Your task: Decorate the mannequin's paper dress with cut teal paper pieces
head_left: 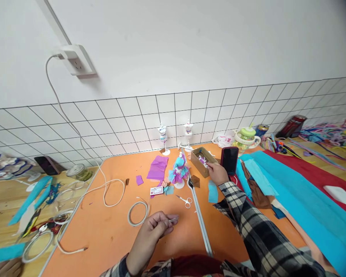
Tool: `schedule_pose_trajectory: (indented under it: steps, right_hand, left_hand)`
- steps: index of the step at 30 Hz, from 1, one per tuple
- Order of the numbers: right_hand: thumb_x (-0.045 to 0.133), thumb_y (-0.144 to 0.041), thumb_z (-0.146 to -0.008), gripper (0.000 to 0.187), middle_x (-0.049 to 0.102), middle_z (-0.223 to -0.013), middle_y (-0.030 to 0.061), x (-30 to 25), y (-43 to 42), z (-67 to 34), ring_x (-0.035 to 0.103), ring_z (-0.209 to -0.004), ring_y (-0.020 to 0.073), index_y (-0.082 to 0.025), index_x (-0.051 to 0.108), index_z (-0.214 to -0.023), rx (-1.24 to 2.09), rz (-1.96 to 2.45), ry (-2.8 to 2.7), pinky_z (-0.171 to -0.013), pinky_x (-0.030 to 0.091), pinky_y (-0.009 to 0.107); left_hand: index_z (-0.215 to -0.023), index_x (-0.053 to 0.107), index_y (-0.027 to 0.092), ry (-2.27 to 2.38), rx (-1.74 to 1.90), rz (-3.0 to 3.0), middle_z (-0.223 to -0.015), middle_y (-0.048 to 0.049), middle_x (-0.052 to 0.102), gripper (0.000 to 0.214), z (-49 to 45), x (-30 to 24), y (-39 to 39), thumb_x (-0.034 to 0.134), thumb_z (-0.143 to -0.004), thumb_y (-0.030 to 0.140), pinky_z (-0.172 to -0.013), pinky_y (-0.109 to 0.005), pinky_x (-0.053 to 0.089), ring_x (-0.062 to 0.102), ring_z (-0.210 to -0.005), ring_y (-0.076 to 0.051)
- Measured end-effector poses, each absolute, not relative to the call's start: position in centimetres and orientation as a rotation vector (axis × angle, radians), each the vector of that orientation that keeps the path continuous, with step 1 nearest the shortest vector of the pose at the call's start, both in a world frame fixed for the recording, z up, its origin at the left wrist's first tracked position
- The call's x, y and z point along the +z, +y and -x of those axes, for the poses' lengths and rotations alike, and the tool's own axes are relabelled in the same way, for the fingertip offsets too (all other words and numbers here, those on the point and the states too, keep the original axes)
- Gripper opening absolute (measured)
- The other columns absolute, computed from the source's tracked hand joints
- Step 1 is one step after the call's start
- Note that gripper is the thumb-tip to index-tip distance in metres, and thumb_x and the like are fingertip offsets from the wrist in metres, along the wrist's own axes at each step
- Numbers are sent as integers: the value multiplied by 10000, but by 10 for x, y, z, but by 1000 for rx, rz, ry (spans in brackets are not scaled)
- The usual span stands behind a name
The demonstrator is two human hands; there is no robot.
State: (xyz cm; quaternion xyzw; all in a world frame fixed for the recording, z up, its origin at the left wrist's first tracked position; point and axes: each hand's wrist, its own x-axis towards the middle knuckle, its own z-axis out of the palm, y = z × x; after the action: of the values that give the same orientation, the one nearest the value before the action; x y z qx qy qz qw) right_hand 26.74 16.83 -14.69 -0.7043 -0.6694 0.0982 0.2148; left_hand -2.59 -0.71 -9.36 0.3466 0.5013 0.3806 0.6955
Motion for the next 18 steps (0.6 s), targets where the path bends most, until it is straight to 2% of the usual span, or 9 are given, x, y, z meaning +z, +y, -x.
schedule_pose_trajectory:
  steps: [4,12,18]
  right_hand:
    - [453,-198,-883,361,689,-1080,49,-146,167,-271,632,-971,200,-242,646,-1184,294,1927,-1837,-843,473,279]
    - [482,-174,-843,264,683,-1010,39,-151,174,-268,613,-968,173,-211,728,-933,246,1901,-1778,-883,454,263]
    - [457,-250,-879,321,682,-1058,67,-150,178,-267,624,-958,205,-233,699,-1089,217,1991,-1746,-859,463,299]
  left_hand:
    - [-678,589,174,1132,856,-774,-1022,-103,718,256,25,-91,-8,706,-740,394,-892,-323,481,644,-1002,-214]
    - [-675,591,175,1144,850,-768,-1016,-103,717,265,24,-90,-9,712,-731,405,-894,-329,481,646,-992,-214]
    - [-676,587,175,1135,854,-779,-1012,-100,716,262,25,-89,-10,700,-748,400,-886,-317,480,644,-976,-200]
